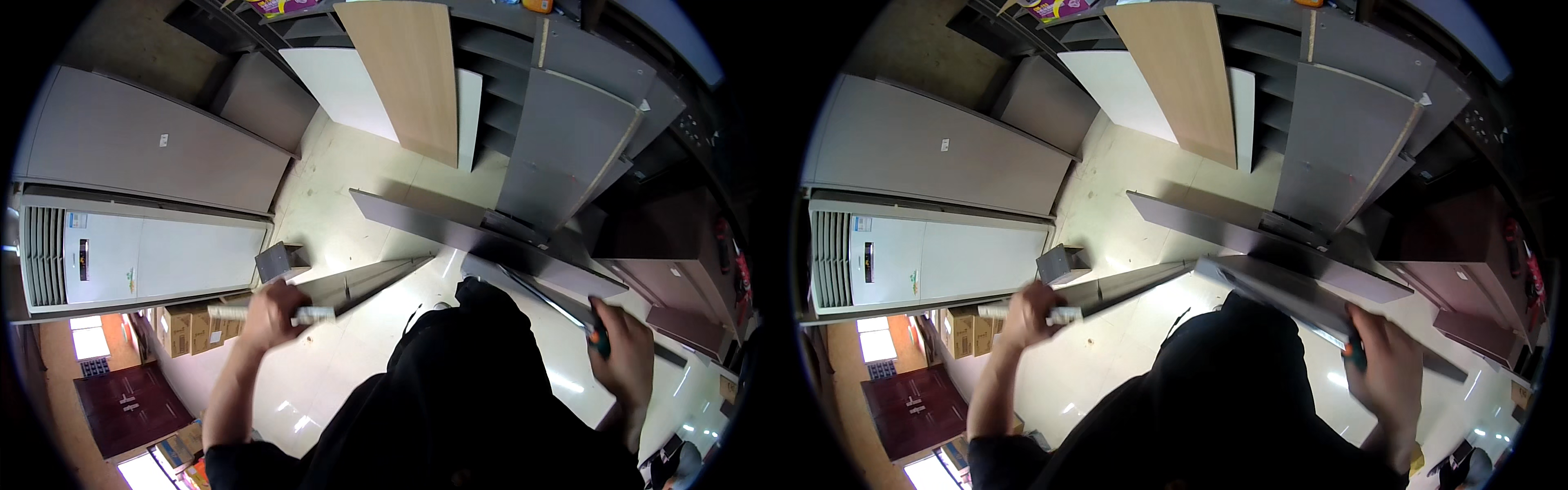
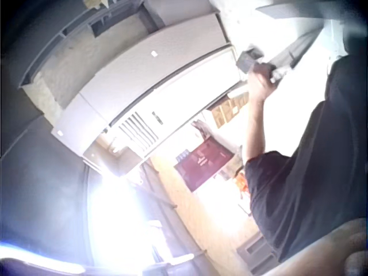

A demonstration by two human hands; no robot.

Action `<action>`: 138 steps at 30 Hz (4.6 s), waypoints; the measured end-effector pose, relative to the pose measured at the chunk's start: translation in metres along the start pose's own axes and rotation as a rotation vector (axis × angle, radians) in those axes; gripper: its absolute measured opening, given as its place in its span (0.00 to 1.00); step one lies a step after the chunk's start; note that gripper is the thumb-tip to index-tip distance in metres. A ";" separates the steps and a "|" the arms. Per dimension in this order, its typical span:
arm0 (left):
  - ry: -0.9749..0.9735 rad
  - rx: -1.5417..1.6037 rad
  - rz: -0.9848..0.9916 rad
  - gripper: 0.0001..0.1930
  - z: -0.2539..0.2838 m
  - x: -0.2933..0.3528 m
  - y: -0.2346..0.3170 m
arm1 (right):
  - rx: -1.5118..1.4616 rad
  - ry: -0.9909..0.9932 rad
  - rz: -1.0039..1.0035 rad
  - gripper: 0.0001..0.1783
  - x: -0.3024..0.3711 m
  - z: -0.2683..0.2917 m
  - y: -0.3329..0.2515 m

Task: The person assembles a gray cabinet by positioning panels, inserting dowels, and tightening screws with a screwdriver. They handle multiple panels and hardware, aligning parts and securing joints to form the cabinet structure.

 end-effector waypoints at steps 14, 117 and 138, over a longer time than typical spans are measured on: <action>0.263 -0.057 0.145 0.17 -0.015 0.023 0.056 | 0.005 -0.046 -0.132 0.20 -0.041 0.016 0.016; 0.320 0.005 -0.112 0.36 0.020 -0.020 0.033 | 0.025 -0.133 -0.073 0.12 -0.088 -0.043 -0.060; 0.436 -0.067 0.092 0.04 0.011 -0.069 0.047 | -0.333 -0.486 0.557 0.24 -0.054 -0.059 -0.148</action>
Point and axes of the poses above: each hand's wrist, its own x-axis away from the middle knuckle, its own z-axis out of the back of the hand, y = z × x, the point moved 7 cm from there along -x, towards the middle knuckle, and after that the axes turned 12 degrees about -z, right-handed, at the moved point
